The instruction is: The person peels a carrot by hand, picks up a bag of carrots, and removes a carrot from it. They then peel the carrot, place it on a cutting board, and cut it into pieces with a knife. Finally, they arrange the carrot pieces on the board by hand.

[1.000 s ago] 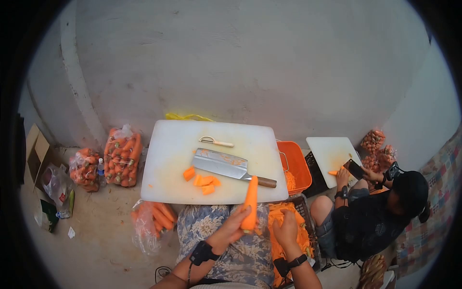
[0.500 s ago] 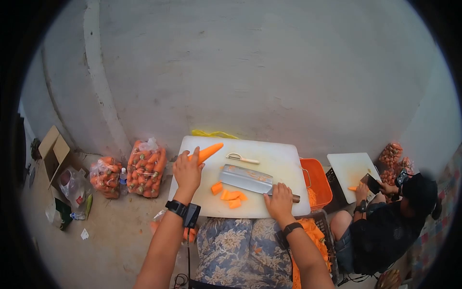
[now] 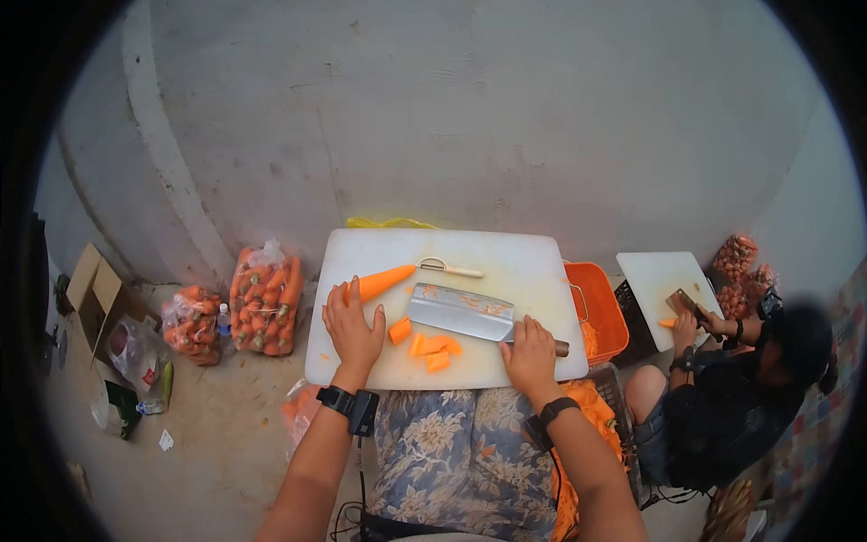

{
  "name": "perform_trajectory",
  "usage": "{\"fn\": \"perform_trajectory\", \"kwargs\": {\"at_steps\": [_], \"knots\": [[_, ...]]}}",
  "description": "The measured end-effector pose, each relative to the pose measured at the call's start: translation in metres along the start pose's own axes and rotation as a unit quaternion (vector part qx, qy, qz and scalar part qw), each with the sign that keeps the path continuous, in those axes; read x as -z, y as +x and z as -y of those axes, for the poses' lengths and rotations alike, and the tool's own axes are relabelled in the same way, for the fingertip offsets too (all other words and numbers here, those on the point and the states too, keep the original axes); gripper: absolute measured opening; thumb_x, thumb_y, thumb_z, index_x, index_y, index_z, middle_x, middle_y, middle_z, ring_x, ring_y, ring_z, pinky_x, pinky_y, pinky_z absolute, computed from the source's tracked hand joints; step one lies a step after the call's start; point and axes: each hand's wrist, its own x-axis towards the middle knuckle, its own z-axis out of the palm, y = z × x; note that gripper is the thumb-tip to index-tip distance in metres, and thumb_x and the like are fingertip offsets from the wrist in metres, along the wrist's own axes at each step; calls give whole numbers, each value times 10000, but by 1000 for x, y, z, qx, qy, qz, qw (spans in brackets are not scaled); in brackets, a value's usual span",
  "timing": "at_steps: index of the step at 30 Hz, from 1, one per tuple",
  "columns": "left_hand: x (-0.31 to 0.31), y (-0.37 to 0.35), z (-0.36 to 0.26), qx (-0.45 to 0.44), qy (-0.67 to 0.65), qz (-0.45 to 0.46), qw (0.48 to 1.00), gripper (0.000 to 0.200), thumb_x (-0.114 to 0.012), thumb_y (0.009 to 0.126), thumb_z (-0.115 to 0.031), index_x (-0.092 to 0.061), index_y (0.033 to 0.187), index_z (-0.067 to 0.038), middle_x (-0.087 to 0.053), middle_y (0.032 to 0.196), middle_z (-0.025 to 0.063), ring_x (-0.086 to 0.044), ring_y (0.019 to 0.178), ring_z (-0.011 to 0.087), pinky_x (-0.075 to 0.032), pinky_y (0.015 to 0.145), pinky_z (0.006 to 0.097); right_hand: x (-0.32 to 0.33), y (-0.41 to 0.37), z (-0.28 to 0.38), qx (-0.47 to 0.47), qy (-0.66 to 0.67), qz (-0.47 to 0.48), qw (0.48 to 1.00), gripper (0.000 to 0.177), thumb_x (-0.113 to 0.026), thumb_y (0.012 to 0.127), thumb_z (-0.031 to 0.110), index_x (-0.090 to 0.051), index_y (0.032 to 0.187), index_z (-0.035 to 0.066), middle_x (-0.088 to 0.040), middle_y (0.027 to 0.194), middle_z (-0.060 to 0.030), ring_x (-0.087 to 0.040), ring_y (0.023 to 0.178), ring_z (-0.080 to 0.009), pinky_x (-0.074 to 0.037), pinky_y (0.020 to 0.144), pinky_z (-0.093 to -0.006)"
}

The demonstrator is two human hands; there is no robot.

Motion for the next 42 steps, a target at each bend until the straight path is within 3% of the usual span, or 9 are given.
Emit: {"fn": "perform_trajectory", "kwargs": {"at_steps": [3, 10, 13, 16, 26, 29, 35, 37, 42], "knots": [[-3, -29, -8, -8, -142, -5, 990, 555, -614, 731, -179, -417, 1223, -19, -416, 1163, 181, -387, 1115, 335, -317, 933, 451, -2, -4, 5, -31, -11, -7, 999, 456, -584, 784, 288, -481, 1104, -22, -479, 1177, -216, -451, 1097, -348, -325, 923, -441], [8, -58, -46, -21, -226, 19, 974, 423, -630, 745, -150, -485, 1113, 2, -485, 1009, 175, -487, 938, 311, -401, 824, 383, -11, -8, -3, -46, -23, -34, 998, 427, -616, 759, 314, -537, 1033, -4, -535, 1118, -174, -495, 1060, -298, -371, 857, -413], [6, -73, -48, 5, -235, 111, 966, 428, -632, 749, -195, -502, 1104, 6, -497, 1001, 195, -478, 951, 350, -391, 828, 413, -2, -5, -7, -42, 3, -26, 999, 397, -628, 743, 306, -552, 987, 2, -564, 1045, -151, -520, 1003, -285, -390, 819, -397], [6, -78, -43, -10, -203, 109, 973, 405, -630, 753, -198, -522, 1084, 8, -512, 977, 196, -488, 935, 353, -395, 820, 417, -2, -1, -22, -12, 30, -43, 999, 330, -637, 735, 282, -562, 920, 19, -566, 944, -117, -527, 912, -274, -391, 787, -396], [-5, -52, -51, 9, -91, 188, 978, 243, -647, 735, -185, -583, 892, -11, -546, 841, 161, -525, 835, 338, -424, 738, 409, 4, -2, -50, -32, 65, -70, 995, 333, -632, 754, 271, -572, 979, 33, -548, 950, -112, -500, 921, -301, -367, 839, -398], [-8, -48, -51, 42, -106, 223, 968, 227, -660, 715, -148, -592, 898, -32, -554, 858, 141, -535, 831, 319, -433, 726, 391, 4, -4, -50, -46, 79, -85, 992, 336, -635, 755, 265, -572, 990, 34, -547, 962, -110, -494, 924, -304, -365, 836, -396], [-5, -48, -42, 3, -132, 250, 959, 232, -670, 680, -64, -587, 895, -35, -558, 853, 122, -546, 812, 297, -443, 712, 381, 0, -4, -51, -50, 88, -88, 991, 338, -638, 749, 273, -575, 979, 33, -548, 957, -109, -497, 919, -305, -373, 832, -396], [-3, -50, -43, 17, -149, 216, 965, 212, -681, 684, -34, -583, 869, 0, -542, 817, 105, -553, 685, 203, -471, 650, 289, 1, -4, -52, -43, 80, -96, 991, 338, -640, 748, 273, -575, 978, 33, -548, 956, -106, -497, 918, -303, -374, 829, -396], [-2, -50, -37, 61, -240, 247, 937, 165, -646, 695, -18, -609, 856, -13, -552, 808, 115, -564, 686, 232, -460, 629, 317, 0, -3, -51, -41, 75, -94, 992, 341, -643, 747, 269, -572, 983, 32, -547, 959, -107, -500, 921, -300, -379, 820, -393]]}}
